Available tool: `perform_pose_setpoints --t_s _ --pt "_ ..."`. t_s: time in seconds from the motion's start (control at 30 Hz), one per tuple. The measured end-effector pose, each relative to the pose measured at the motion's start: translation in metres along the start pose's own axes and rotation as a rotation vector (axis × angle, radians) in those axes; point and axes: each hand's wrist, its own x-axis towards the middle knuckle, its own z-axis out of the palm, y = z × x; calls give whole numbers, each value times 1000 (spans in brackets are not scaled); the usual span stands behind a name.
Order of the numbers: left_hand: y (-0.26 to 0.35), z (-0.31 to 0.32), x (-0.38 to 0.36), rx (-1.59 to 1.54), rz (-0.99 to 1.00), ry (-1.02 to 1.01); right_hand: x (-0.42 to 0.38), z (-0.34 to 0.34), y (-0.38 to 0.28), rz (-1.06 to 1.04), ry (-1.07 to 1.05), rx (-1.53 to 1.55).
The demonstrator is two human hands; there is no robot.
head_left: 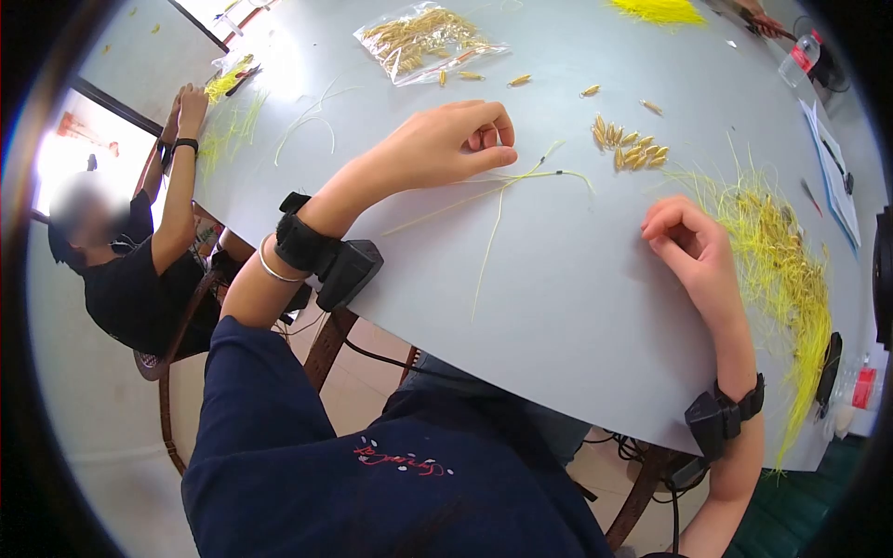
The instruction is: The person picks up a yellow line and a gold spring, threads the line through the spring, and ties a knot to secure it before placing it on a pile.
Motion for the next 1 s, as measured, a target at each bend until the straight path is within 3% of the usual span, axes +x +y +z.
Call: perform_pose_setpoints --t_s 0.3,0.37,0.5,0.6,0.7,0.8,1.0 --pt "21 15 14 27 25 113 0 1 -2 15 -7 12" --pt "19 23 24 26 173 146 0 0 -2 27 -11 0" --pt "32 30 37 69 168 33 1 1 -2 33 11 -21" --pt "44 41 37 -24 252 63 2 1 -4 63 37 -36" --pt "45 51 42 -423 209 69 3 3 -5 77 72 -42" --pt "45 50 41 -585 162 61 6 4 -8 -1 82 -39" --pt "47 54 42 -695 164 2 9 6 -4 -65 9 -27"
